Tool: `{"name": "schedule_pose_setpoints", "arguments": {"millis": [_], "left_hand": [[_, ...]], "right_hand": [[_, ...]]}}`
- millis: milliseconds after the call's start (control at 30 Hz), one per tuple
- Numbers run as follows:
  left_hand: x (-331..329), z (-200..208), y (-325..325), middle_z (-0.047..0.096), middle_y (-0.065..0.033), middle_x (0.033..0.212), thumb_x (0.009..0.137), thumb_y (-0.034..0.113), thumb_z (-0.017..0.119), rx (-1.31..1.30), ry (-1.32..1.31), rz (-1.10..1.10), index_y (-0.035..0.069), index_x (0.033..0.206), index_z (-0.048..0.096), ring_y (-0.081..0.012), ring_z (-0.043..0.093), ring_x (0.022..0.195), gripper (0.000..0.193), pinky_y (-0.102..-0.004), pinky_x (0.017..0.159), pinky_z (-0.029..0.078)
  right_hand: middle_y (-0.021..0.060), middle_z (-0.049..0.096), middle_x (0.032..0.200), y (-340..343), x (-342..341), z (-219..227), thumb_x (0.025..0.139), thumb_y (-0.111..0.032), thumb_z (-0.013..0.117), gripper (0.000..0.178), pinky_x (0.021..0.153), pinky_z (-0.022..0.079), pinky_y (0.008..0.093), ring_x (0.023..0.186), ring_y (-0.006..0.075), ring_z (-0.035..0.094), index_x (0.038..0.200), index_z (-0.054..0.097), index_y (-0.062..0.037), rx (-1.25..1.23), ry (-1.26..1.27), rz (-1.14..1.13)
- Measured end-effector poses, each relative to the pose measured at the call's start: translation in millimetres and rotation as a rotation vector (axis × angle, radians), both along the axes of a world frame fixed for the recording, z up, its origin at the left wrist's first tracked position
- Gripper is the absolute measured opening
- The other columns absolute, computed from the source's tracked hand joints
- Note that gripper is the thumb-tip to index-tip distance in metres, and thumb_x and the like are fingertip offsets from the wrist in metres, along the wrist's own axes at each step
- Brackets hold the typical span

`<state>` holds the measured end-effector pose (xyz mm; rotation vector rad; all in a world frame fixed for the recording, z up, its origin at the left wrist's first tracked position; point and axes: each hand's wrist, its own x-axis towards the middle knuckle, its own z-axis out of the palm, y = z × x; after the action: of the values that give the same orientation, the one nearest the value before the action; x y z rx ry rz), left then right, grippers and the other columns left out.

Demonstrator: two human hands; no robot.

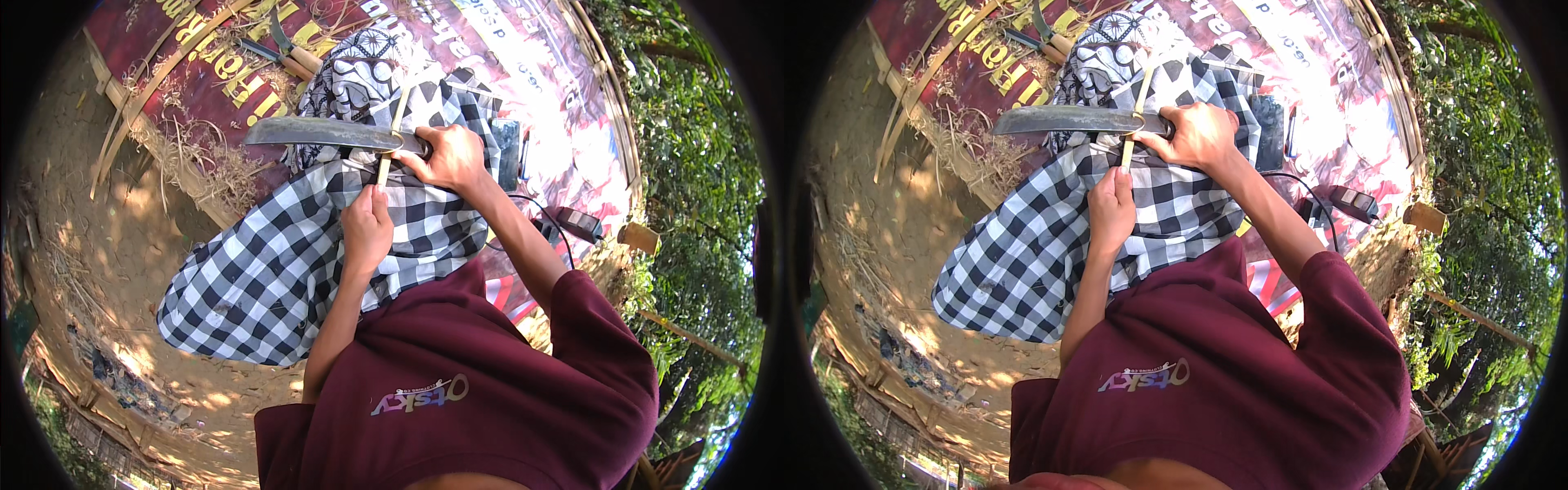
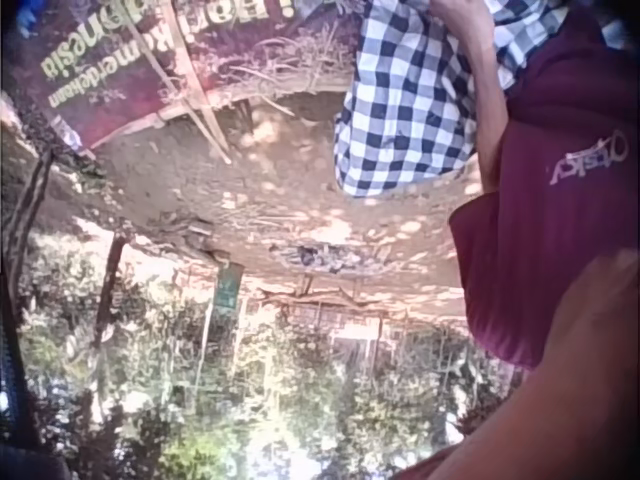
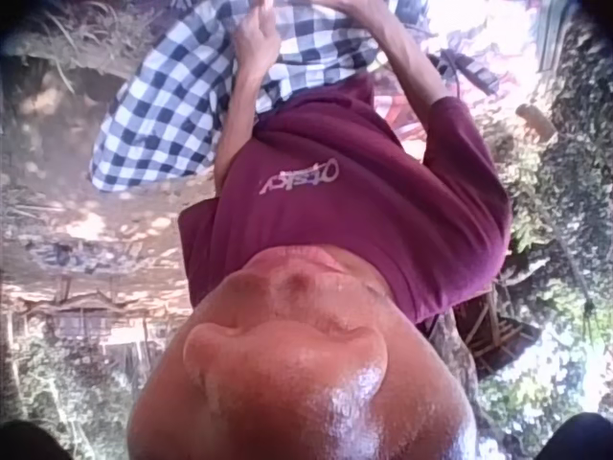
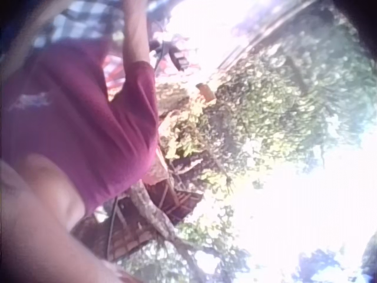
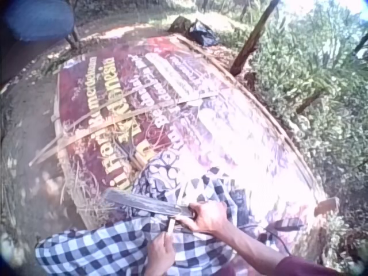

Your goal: The person holds a thin strip of bamboo and shaves it down with a large blade, repeatedly sliding the blade along the length of the material.

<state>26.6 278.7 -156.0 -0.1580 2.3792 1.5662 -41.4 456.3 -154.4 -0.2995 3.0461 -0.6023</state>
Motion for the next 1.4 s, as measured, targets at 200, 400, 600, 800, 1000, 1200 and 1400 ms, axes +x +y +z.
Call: {"name": "schedule_pose_setpoints", "arguments": {"millis": [200,400,600,800,1000,1200,1400], "left_hand": [[9.0,15.7,-9.6,0.057,-0.0191,0.064,0.097,0.014,0.044,0.010,-0.009,0.017,-0.001,0.078,0.054,-0.0390,0.059,0.060,0.026,-0.0436,0.055,0.043],[89.3,30.0,-39.3,0.051,-0.0178,0.058,0.097,0.014,0.045,0.057,-0.125,0.004,-0.001,0.076,0.050,-0.0359,0.053,0.051,0.027,-0.0413,0.051,0.039],[138.9,49.1,-82.8,0.043,-0.0117,0.053,0.097,0.015,0.045,0.067,-0.322,0.127,0.000,0.073,0.048,-0.0213,0.044,0.042,0.029,-0.0353,0.045,0.033],[80.8,20.2,-67.9,0.041,-0.0084,0.052,0.099,0.019,0.046,0.250,-0.280,0.072,0.000,0.074,0.049,-0.0153,0.043,0.045,0.031,-0.0331,0.046,0.034],[18.9,11.9,-21.3,0.045,-0.0096,0.055,0.099,0.019,0.046,0.248,-0.209,-0.039,-0.001,0.074,0.050,-0.0153,0.045,0.049,0.032,-0.0333,0.048,0.037],[-11.4,-14.0,11.5,0.055,-0.0167,0.061,0.097,0.017,0.046,0.226,-0.096,-0.084,-0.002,0.077,0.053,-0.0294,0.054,0.053,0.029,-0.0383,0.052,0.042],[-7.5,-17.9,12.2,0.056,-0.0167,0.065,0.098,0.017,0.043,0.198,-0.127,-0.056,-0.001,0.078,0.053,-0.0304,0.057,0.057,0.029,-0.0376,0.056,0.043]], "right_hand": [[0.0092,0.056,0.048,-4.8,5.3,0.7,0.072,-0.067,0.065,0.058,0.044,0.047,0.0381,0.046,0.0286,0.061,0.066,0.063,-0.0087,0.031,0.063,0.091],[0.0164,0.058,0.053,15.1,-25.5,-15.9,0.085,-0.051,0.061,0.049,0.053,0.048,0.0402,0.053,0.0332,0.063,0.089,0.072,-0.0042,-0.070,-0.187,-0.265],[0.0184,0.059,0.056,11.1,-31.6,-8.4,0.086,-0.045,0.063,0.044,0.054,0.048,0.0390,0.053,0.0314,0.063,0.090,0.070,-0.0017,-0.136,-0.180,-0.272],[0.0114,0.054,0.051,13.7,-11.1,-18.1,0.088,-0.042,0.062,0.041,0.049,0.042,0.0337,0.047,0.0200,0.057,0.079,0.066,-0.0019,-0.495,-0.022,-0.274],[0.0097,0.051,0.050,6.9,10.6,-3.8,0.084,-0.034,0.068,0.036,0.046,0.040,0.0312,0.042,0.0198,0.052,0.076,0.062,0.0002,-0.576,-0.037,-0.177],[0.0096,0.061,0.057,2.1,8.7,13.9,0.073,-0.053,0.072,0.047,0.050,0.049,0.0368,0.054,0.0284,0.064,0.080,0.068,-0.0064,-0.104,-0.033,-0.048],[0.0079,0.062,0.055,2.3,0.7,12.9,0.074,-0.063,0.065,0.052,0.051,0.051,0.0381,0.054,0.0286,0.065,0.081,0.070,-0.0117,0.027,-0.173,-0.023]]}}
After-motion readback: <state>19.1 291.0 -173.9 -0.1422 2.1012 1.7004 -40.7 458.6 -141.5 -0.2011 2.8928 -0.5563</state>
